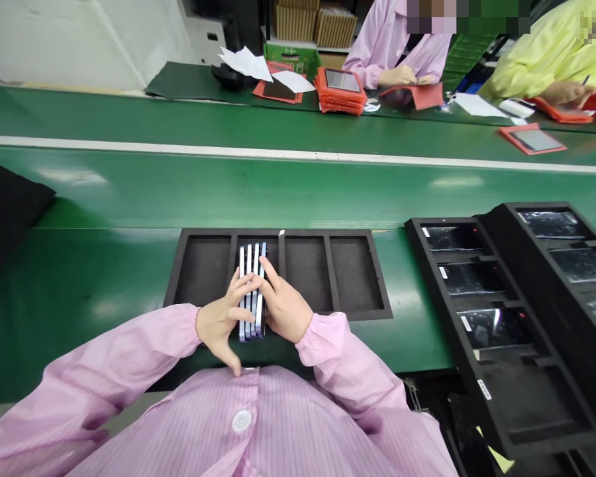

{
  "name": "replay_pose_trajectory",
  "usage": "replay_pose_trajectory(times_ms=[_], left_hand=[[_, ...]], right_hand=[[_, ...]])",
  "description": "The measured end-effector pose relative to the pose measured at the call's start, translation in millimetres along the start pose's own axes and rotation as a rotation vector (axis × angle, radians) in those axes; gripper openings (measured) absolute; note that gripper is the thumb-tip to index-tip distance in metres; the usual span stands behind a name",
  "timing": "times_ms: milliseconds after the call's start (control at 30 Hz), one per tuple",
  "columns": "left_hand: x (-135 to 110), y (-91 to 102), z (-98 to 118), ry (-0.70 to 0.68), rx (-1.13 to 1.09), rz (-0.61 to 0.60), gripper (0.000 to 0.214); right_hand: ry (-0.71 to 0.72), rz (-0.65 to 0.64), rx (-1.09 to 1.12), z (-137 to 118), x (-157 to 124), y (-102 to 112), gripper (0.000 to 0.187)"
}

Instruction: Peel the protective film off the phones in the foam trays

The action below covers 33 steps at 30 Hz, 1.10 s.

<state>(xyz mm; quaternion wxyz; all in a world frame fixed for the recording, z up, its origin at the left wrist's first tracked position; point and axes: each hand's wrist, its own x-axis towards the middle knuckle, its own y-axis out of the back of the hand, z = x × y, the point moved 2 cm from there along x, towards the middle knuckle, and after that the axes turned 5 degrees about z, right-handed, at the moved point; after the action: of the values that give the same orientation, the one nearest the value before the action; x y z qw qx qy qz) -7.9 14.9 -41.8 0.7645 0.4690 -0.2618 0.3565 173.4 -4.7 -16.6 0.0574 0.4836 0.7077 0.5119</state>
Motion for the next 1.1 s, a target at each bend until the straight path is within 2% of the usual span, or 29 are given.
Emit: replay_pose_trajectory(times_ms=[67,100,167,233,300,367,433,467,600,733,800,867,967,1033,1100], left_hand=[[-3,-2.5,2,0.064,-0.044,0.019,0.109],[-3,-3.4,2,0.125,-0.091,0.077,0.105],[-3,-4.8,-3,0.322,-0.207,0.280,0.095],[-1,-7.1,-14,0.545,-0.281,0.528,0.081],[7,-10.6,-30,0.719,-0.278,0.723,0.059],[18,-14.6,-46,0.849,-0.276,0.843,0.040],[32,-18.3,-59,0.952,-0.308,0.906,0.031],[39,-19.7,-63,0.983,-0.331,0.918,0.028],[56,-19.2,-62,1.003,-0.415,0.907,0.022],[66,-6.8,-57,0.948,-0.454,0.928,0.022],[73,1.7,-57,0.889,-0.472,0.945,0.023],[80,8.8,-58,0.789,-0.494,0.954,0.026],[84,11.6,-63,0.655,-0.554,0.971,0.022],[79,7.2,-72,0.696,-0.599,0.993,0.018],[71,0.9,-81,0.800,-0.622,1.008,0.016]], right_hand=[[-0.032,-0.025,0.051,-3,-4,4,0.091],[-0.046,-0.047,0.087,-3,-5,6,0.094],[-0.070,-0.080,0.184,-3,-7,11,0.096],[-0.139,-0.023,0.327,2,-5,14,0.087],[-0.317,0.183,0.511,12,2,13,0.065],[-0.572,0.462,0.703,24,13,4,0.042],[-0.770,0.644,0.846,32,27,-11,0.034],[-0.823,0.671,0.893,34,34,-18,0.035],[-0.869,0.641,1.016,31,55,-40,0.042],[-0.852,0.668,1.061,23,66,-37,0.039],[-0.770,0.699,1.060,20,73,-29,0.036],[-0.624,0.746,1.039,18,81,-21,0.034],[-0.456,0.803,0.994,21,85,-18,0.033],[-0.488,0.810,0.977,26,83,-24,0.032],[-0.572,0.797,0.974,32,80,-32,0.032]])
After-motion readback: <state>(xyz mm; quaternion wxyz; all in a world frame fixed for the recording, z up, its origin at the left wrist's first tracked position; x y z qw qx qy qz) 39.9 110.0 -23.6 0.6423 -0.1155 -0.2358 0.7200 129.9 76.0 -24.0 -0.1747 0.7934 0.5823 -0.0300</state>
